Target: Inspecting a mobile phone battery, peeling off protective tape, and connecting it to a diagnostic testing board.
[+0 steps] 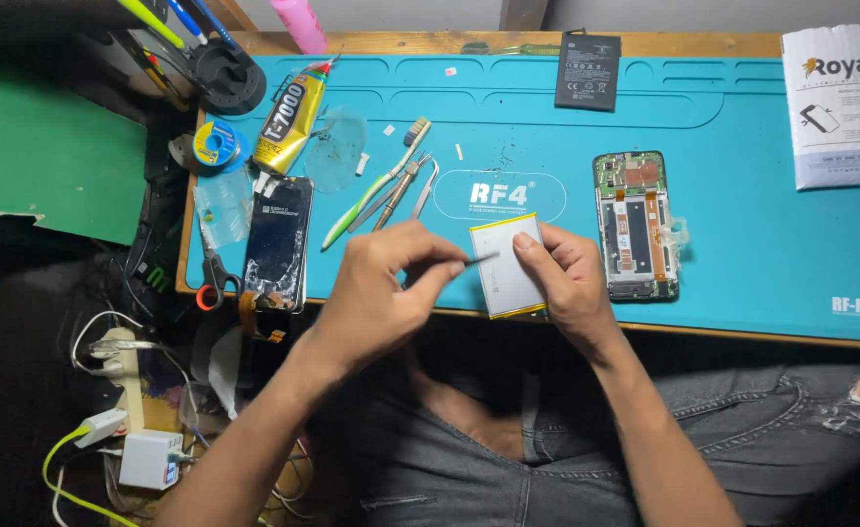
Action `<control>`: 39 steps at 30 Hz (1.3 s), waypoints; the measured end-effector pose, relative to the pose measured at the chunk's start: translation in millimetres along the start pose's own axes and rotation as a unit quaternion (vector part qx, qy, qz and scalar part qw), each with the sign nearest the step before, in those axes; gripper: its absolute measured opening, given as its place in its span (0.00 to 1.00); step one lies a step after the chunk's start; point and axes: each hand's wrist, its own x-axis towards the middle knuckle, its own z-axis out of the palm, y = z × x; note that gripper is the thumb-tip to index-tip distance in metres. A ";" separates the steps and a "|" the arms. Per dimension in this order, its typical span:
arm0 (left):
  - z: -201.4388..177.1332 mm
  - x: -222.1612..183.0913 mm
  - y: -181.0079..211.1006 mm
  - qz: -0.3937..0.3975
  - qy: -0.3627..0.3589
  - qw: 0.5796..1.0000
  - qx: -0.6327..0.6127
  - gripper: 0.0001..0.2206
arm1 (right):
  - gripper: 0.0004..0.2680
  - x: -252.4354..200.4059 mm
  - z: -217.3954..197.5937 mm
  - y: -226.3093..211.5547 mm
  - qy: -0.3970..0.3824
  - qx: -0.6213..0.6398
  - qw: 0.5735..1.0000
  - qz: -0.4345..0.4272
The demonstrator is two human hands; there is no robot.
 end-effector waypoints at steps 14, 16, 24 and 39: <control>-43.6 16.8 -76.4 -0.024 0.203 0.955 0.217 0.05 | 0.06 2.0 -4.9 20.8 0.029 -0.011 0.999 -0.022; -43.5 16.5 -91.0 -0.009 0.200 0.943 0.264 0.05 | 0.05 3.6 -6.5 28.8 0.041 -0.002 0.999 -0.024; 13.3 -10.9 -13.1 -0.179 0.139 0.973 -0.035 0.19 | 0.07 -9.2 16.1 -15.5 0.009 -0.107 0.969 -0.224; 47.3 -34.6 -4.6 -0.177 0.122 0.903 -0.371 0.08 | 0.10 -46.6 18.4 -27.6 0.114 0.044 0.987 0.102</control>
